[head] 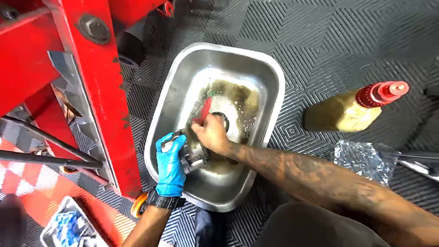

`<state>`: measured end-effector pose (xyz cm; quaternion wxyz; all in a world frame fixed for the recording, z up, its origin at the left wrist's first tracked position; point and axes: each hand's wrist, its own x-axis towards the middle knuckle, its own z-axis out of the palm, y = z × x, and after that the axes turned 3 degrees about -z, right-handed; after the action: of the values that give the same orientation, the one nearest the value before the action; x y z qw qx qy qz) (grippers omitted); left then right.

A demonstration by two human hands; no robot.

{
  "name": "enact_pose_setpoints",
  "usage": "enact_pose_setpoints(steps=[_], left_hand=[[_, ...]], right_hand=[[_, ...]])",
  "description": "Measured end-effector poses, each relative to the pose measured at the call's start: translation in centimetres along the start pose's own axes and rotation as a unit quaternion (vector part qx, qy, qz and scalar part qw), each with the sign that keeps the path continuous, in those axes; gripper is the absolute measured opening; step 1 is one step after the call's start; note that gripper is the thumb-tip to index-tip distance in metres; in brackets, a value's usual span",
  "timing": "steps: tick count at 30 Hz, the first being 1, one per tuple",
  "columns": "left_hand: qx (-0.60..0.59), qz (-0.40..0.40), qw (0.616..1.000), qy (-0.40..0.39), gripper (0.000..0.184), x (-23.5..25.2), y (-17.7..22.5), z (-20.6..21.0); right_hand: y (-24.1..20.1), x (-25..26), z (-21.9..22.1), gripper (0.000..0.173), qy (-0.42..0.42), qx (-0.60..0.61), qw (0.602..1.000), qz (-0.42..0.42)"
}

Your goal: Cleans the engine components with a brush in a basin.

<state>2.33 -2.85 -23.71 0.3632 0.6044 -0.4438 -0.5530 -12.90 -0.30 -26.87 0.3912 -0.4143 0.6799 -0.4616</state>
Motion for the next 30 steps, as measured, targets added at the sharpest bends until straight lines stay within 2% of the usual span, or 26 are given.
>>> enact_pose_setpoints(steps=[1,4,6,8,11,13,15,17,19,20,21,22,23,25,27,29,30], left_hand=[[-0.003,0.001,1.000,0.002,0.043,0.2,0.1,-0.1],[-0.007,-0.001,1.000,0.001,0.042,0.3,0.4,-0.3],[-0.010,0.005,1.000,0.001,0.042,0.5,0.3,0.0],[-0.009,0.000,1.000,-0.005,0.042,0.5,-0.1,-0.5],[0.003,-0.008,1.000,-0.006,0.040,0.7,0.5,-0.9],[0.023,-0.015,1.000,-0.002,0.040,0.2,0.9,-0.7],[0.019,-0.023,1.000,0.006,0.042,0.4,1.0,-0.6],[-0.007,-0.030,0.999,0.011,0.044,1.2,0.8,-0.7],[-0.011,-0.035,0.999,0.009,0.044,2.0,0.9,-0.9],[-0.012,-0.034,0.999,0.010,0.041,2.2,1.1,-1.0],[-0.013,-0.034,0.999,0.013,0.039,2.4,1.2,-0.9],[-0.010,-0.033,0.999,0.015,0.038,2.5,1.3,-0.9],[-0.007,-0.035,0.999,0.015,0.039,2.6,1.4,-0.8],[-0.003,-0.046,0.999,0.015,0.041,3.2,1.8,-0.6],[-0.015,-0.069,0.997,0.012,0.042,3.6,2.4,-0.5],[-0.036,-0.090,0.995,0.017,0.040,3.8,3.0,-0.4],[-0.044,-0.094,0.994,0.021,0.040,3.9,3.2,-0.3]], right_hand=[[-0.4,-0.4,0.3,0.019,0.001,0.010,1.000,-0.011],[-0.4,-3.9,-0.1,0.020,-0.066,0.000,0.998,-0.024],[-0.2,-1.1,-0.3,0.023,-0.039,-0.012,0.999,-0.017],[0.0,0.4,0.5,0.018,0.004,-0.005,0.999,-0.041],[0.3,-4.0,-1.4,0.018,-0.091,-0.022,0.993,-0.076],[1.2,-5.0,-3.3,0.020,-0.157,-0.108,0.980,-0.051],[2.5,-4.6,-4.1,0.025,-0.213,-0.234,0.946,-0.072],[3.5,-4.3,-3.5,0.027,-0.347,-0.328,0.873,-0.096],[4.2,-4.2,-2.5,0.028,-0.462,-0.362,0.800,-0.126],[4.3,-3.9,-2.6,0.027,-0.478,-0.362,0.790,-0.129],[4.1,-3.3,-3.2,0.026,-0.464,-0.346,0.807,-0.118],[3.8,-2.5,-4.1,0.023,-0.421,-0.317,0.844,-0.096],[3.4,-1.7,-5.1,0.020,-0.355,-0.276,0.890,-0.076],[1.7,-0.5,-5.3,0.018,-0.171,-0.141,0.973,-0.060],[0.5,-0.8,-2.5,0.015,-0.046,-0.006,0.993,-0.106],[1.5,-2.5,0.5,0.014,-0.037,0.032,0.983,-0.179],[2.3,-3.4,0.8,0.015,-0.042,0.005,0.979,-0.198]])
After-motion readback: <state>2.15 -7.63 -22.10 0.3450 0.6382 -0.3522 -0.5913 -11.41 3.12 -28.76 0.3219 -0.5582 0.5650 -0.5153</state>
